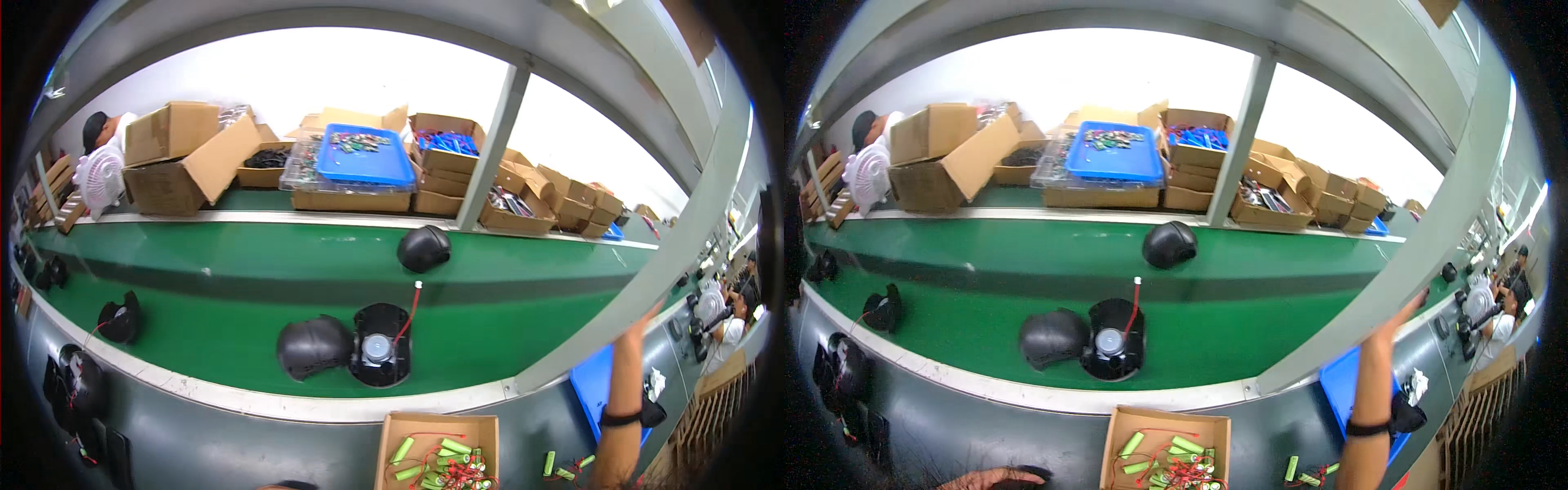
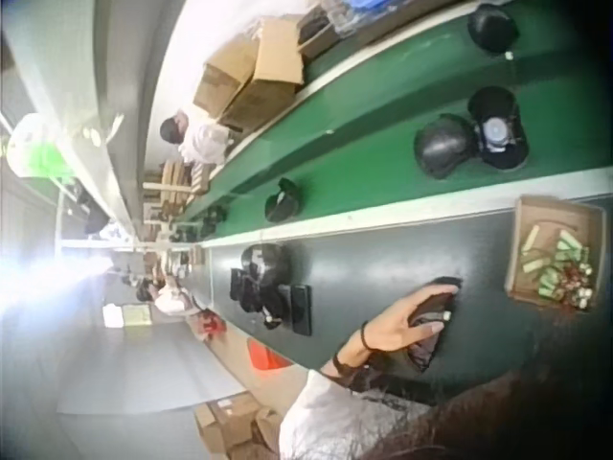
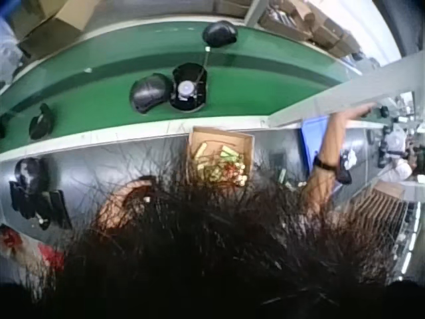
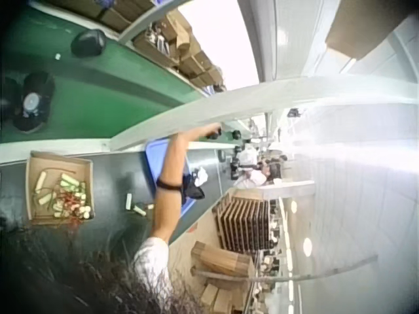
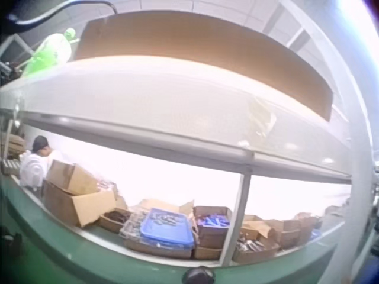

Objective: Assembling plastic shells, batteries, and internal components of portable speakers at a factory workstation.

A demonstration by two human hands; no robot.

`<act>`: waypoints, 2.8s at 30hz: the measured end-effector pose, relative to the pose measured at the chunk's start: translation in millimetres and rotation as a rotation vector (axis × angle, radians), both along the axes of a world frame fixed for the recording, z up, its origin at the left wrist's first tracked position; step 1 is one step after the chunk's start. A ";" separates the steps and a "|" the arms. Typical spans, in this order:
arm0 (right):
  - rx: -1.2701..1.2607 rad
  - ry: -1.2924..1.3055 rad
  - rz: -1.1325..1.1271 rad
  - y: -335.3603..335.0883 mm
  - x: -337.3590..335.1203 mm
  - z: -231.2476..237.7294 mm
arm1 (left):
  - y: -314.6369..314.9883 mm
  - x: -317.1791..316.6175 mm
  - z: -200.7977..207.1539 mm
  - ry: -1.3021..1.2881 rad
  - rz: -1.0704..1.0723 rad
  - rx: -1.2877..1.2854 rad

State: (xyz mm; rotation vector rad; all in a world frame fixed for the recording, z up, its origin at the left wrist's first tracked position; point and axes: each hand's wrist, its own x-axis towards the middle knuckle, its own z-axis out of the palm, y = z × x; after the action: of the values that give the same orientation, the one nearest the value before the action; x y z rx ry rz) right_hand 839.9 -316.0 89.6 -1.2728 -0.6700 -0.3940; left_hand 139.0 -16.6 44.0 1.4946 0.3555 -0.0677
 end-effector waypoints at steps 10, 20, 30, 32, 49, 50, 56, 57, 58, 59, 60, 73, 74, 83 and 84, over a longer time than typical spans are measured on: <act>-0.032 -0.480 -0.185 87.8 -245.2 24.1 | -10.2 4.3 -21.1 -0.062 0.010 0.020; -1.223 0.028 -0.218 313.5 -86.3 -92.2 | -1.0 4.9 -43.3 -0.003 -0.033 -0.509; -1.313 -0.145 -0.224 388.9 -114.5 -123.3 | -19.5 12.7 13.4 -0.102 -0.026 0.098; -1.273 -0.157 -0.259 375.5 -106.1 -117.8 | -17.6 12.0 7.8 -0.154 -0.057 0.108; -0.926 -0.136 0.537 32.6 -572.2 -50.4 | -20.5 -7.4 -32.4 -0.148 -0.106 0.034; -0.943 -0.046 0.543 32.2 -588.6 -54.4 | -22.8 -11.7 -34.3 -0.180 -0.099 0.010; -0.923 0.064 0.645 36.2 -609.8 -74.7 | -27.1 -23.4 -28.4 -0.155 -0.126 0.078; -0.852 0.046 0.657 35.6 -611.1 -80.0 | -28.3 -23.9 -26.3 -0.095 -0.157 0.052; -0.856 0.045 0.665 34.6 -610.6 -80.6 | -29.6 -23.3 -27.3 -0.094 -0.149 0.049; -0.873 0.044 0.667 34.1 -609.6 -79.8 | -31.1 -22.3 -29.1 -0.103 -0.135 0.024; -0.888 0.044 0.667 35.3 -609.5 -78.8 | -29.7 -21.8 -30.1 -0.111 -0.125 0.002; -0.917 -0.047 0.743 39.1 -611.3 -73.5 | -22.1 -30.5 -36.0 -0.251 -0.191 0.022; -0.942 -0.034 0.725 37.6 -615.2 -69.8 | -24.5 -31.9 -38.9 -0.240 -0.172 0.010; -0.918 -0.030 0.690 39.0 -618.3 -77.8 | -14.4 -24.5 -49.7 -0.265 -0.219 -0.165; -0.914 -0.003 0.699 37.8 -618.4 -78.7 | -19.3 -22.0 -51.2 -0.302 -0.181 -0.118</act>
State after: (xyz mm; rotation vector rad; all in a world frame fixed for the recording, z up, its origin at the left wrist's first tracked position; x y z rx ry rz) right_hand 221.5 -278.3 11.0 -1.7568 -1.3145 0.5587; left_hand 117.0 -35.9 -7.2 1.3918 -0.0273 -0.0059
